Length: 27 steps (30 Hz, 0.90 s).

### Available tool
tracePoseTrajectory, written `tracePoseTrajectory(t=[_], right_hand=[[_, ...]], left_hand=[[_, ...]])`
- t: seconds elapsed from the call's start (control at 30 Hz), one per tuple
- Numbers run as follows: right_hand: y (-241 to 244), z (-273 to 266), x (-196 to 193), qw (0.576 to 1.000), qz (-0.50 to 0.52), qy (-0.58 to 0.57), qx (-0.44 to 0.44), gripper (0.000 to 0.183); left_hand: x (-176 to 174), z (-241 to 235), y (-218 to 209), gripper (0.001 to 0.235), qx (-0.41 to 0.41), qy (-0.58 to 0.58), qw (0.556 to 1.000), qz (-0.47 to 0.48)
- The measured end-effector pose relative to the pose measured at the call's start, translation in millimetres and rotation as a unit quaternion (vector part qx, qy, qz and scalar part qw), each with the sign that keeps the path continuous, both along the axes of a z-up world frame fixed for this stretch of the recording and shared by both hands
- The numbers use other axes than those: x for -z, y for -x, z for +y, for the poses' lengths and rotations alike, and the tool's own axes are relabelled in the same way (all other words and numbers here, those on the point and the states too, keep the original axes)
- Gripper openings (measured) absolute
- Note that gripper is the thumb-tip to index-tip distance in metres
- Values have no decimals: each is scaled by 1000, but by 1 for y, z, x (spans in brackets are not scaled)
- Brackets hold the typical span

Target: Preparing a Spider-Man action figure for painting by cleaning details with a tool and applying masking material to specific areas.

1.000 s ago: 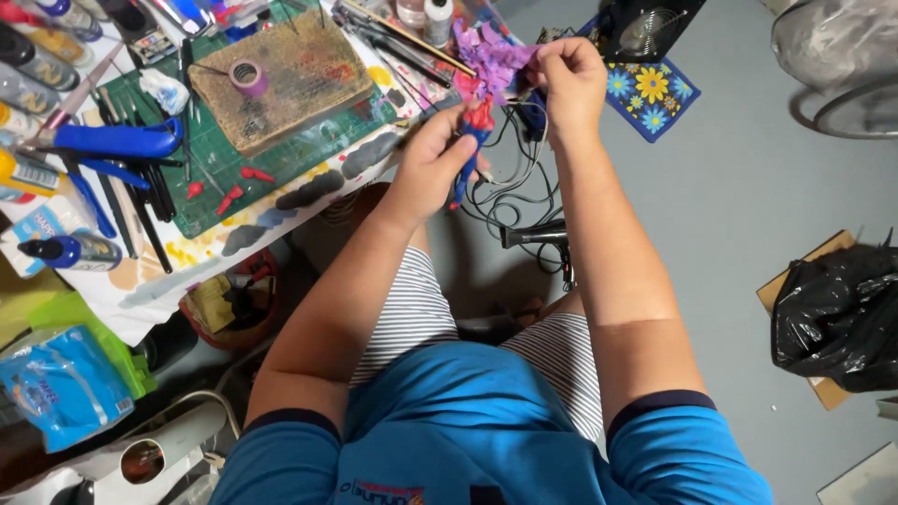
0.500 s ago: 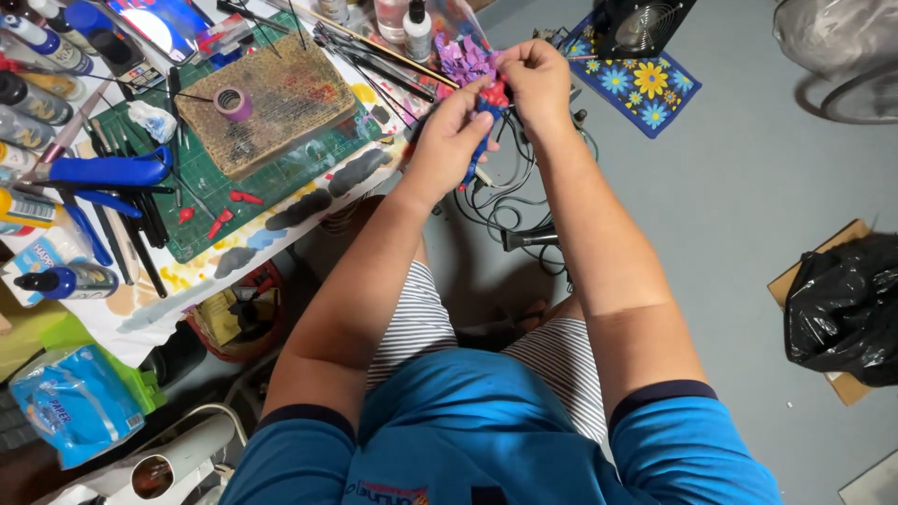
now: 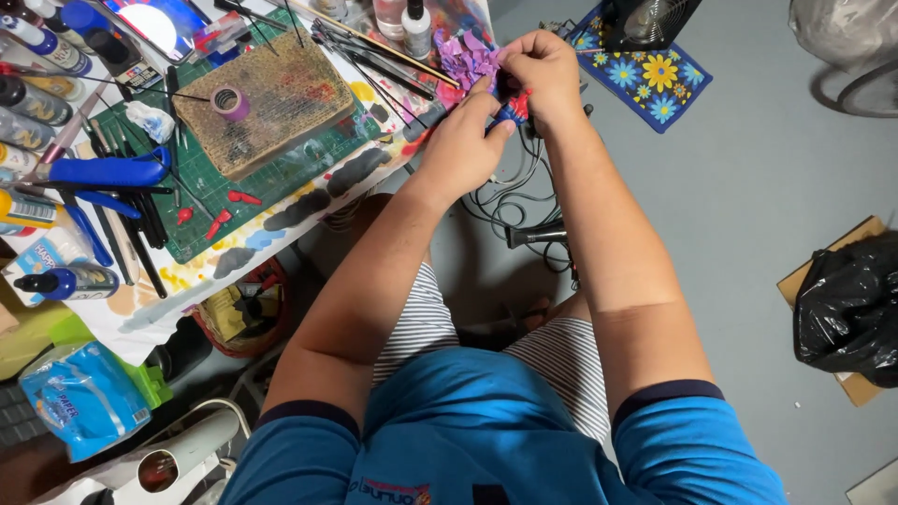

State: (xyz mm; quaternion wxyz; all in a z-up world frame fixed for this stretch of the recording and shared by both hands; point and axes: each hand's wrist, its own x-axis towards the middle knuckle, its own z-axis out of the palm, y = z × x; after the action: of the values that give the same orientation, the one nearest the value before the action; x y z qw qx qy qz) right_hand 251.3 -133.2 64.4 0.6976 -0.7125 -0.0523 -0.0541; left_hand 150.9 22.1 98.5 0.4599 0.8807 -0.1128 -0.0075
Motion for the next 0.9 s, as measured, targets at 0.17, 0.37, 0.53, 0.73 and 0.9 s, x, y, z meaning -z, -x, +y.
tracePoseTrajectory(t=[0.17, 0.37, 0.53, 0.73, 0.9], right_hand=[[-10, -11, -9, 998, 55, 19, -8, 18], [-19, -17, -33, 994, 96, 44, 17, 21], [-12, -34, -55, 996, 85, -6, -8, 20], [13, -50, -57, 995, -1, -103, 4, 25], [67, -51, -73, 987, -45, -147, 42, 19]], left_hand=[[-6, 0, -1, 23, 3, -29, 999, 21], [-21, 1, 7, 28, 9, -53, 997, 53], [-26, 3, 6, 24, 12, -49, 997, 63], [-21, 6, 5, 47, 16, -20, 998, 60], [-27, 12, 19, 37, 9, 138, 985, 102]])
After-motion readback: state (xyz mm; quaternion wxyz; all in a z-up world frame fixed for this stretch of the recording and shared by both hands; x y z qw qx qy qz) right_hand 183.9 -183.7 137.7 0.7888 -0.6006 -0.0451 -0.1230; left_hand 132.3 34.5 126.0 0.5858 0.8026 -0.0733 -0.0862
